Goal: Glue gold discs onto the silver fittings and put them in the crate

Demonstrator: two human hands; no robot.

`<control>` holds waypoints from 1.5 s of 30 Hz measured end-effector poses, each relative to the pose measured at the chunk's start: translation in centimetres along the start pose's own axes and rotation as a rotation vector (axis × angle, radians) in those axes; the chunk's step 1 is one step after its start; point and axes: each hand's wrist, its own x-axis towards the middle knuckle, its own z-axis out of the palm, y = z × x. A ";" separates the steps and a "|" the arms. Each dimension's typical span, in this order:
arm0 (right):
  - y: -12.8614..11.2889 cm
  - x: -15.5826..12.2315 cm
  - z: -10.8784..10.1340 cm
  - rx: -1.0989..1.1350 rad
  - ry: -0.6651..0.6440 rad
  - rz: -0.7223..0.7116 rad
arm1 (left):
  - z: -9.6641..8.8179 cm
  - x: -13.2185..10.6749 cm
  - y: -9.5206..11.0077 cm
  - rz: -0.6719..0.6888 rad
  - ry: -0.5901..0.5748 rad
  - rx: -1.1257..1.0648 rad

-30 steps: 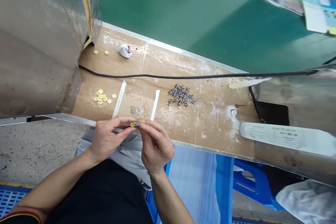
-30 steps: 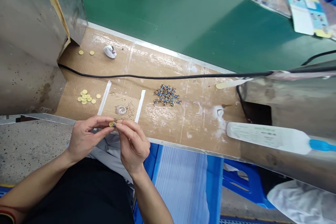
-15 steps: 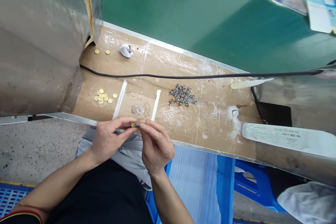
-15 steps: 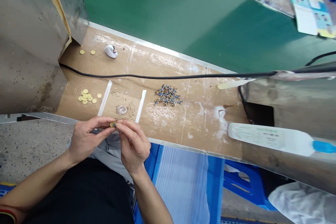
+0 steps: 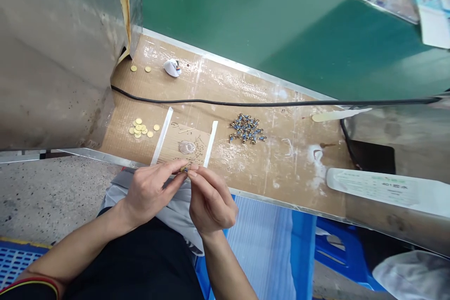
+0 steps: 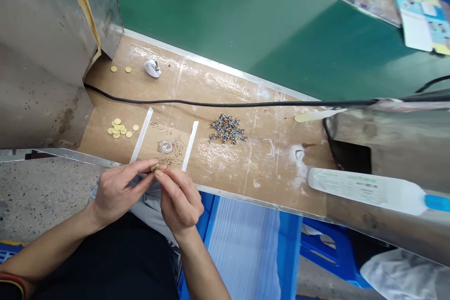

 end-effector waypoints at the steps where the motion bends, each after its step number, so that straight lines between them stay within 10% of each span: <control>1: 0.0 -0.1 0.0 -0.009 -0.001 -0.005 | 0.0 0.0 0.1 0.003 0.006 -0.011; 27: 0.1 -0.5 0.0 0.011 -0.019 -0.208 | 0.0 -0.5 0.8 -0.114 0.103 -0.200; 36: -0.3 0.7 -1.1 0.294 -0.103 0.368 | 0.8 -0.8 0.7 -0.059 0.096 -0.128; 45: -0.1 0.5 -1.2 0.455 -0.057 0.428 | 1.0 -0.4 1.5 0.049 0.064 -0.067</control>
